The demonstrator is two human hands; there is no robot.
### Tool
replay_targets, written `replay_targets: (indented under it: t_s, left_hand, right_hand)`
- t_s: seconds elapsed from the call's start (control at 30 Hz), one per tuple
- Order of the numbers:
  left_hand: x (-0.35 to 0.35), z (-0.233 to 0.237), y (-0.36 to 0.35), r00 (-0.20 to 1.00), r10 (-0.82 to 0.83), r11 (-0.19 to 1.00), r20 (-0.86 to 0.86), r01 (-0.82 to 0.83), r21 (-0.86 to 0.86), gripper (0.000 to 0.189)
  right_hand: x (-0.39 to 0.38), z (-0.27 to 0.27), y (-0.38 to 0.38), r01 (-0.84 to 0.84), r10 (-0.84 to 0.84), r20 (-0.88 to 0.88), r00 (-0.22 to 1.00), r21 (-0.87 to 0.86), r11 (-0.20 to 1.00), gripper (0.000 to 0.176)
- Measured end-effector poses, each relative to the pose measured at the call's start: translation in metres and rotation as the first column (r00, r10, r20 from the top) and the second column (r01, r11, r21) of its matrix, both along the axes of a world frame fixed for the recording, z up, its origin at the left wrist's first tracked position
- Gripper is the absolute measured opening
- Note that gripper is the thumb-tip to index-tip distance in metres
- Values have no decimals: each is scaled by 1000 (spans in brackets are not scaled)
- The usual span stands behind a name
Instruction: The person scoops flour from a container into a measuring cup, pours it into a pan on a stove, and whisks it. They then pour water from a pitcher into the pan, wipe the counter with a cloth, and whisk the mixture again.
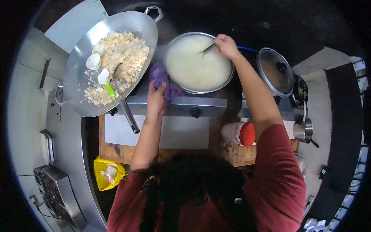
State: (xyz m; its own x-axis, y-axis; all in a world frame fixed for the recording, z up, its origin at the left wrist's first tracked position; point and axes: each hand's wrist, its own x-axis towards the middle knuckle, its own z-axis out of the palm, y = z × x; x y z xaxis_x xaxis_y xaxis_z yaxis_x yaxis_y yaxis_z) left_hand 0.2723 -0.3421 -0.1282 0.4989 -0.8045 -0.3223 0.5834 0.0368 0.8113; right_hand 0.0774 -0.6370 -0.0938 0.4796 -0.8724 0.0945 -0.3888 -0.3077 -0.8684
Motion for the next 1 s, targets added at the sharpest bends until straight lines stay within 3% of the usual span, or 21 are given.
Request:
replay_targets:
  t_s: [0.03,0.07,0.13,0.2,0.27,0.3,0.33,0.4,0.43,0.47,0.53,0.6,0.63,0.67,0.73,0.77,0.87,0.9,0.93,1.0]
  left_hand:
    - [1,-3,0,1000,-11,1000,17,11,-1,40]
    - [1,-2,1,1000,-11,1000,16,11,3,40]
    - [0,4,4,1000,-11,1000,9,11,6,40]
    - [-1,4,4,1000,5,1000,-7,-5,0,40]
    - [-3,2,-1,1000,10,1000,-26,-10,-12,40]
    - [-1,-2,-1,1000,1,1000,-23,-2,-27,40]
    - [1,-6,0,1000,-3,999,-20,2,-38,40]
    - [0,6,4,1000,-19,1000,-14,19,1,41]
    - [-1,11,5,999,-35,999,-10,36,34,41]
    - [0,11,5,1000,-20,999,-3,20,31,41]
    - [1,9,5,1000,8,999,-2,-8,49,39]
    - [-2,8,3,1000,14,999,-14,-13,52,39]
    - [-2,7,3,1000,15,1000,-18,-15,20,38]
    - [-2,6,4,1000,16,1000,-22,-16,-7,38]
    - [0,-4,4,1000,16,1000,-16,-17,-23,38]
    - [1,-7,2,1000,16,999,-6,-17,-44,37]
    - [-6,10,3,999,41,999,-29,-41,16,37]
    - [-4,6,1,999,38,999,-33,-37,15,37]
    - [0,-1,0,1000,17,1000,-10,-17,-11,37]
    - [1,-3,3,1000,-4,1000,15,5,-30,37]
  right_hand:
    - [2,10,8,-110,123,-109,987,119,987,21]
    - [-1,17,8,-110,123,-109,986,122,986,21]
    - [-13,24,2,22,-42,-232,972,-88,996,21]
    - [-15,17,-7,53,-64,-231,971,-53,997,22]
    - [-7,2,-4,180,-187,-38,982,-138,974,23]
    - [-1,7,3,46,-53,-105,993,-71,996,23]
    - [0,14,9,-42,68,-144,987,174,984,24]
    - [-13,11,-9,-58,61,-190,980,24,998,24]
    - [-21,12,-14,7,-37,-178,983,-166,986,23]
    - [-23,24,-10,147,-167,-182,969,-119,982,23]
    - [-17,15,-12,226,-243,-78,967,-184,957,22]
    - [-5,14,5,73,-77,-88,993,-46,996,22]
    - [-9,30,13,-38,76,-185,980,204,978,21]
    - [-13,29,9,-36,76,-189,979,205,978,21]
    - [-29,25,-11,45,-56,-243,968,-51,998,22]
    - [-34,13,-24,173,-194,-125,973,-159,972,21]
    - [-23,-4,-11,186,-191,-30,981,-108,976,19]
    - [-21,4,0,-155,94,-252,963,-233,960,18]
    - [-17,16,5,-14,79,-226,971,278,961,18]
    - [-30,11,-14,-18,-4,-245,969,-88,996,19]
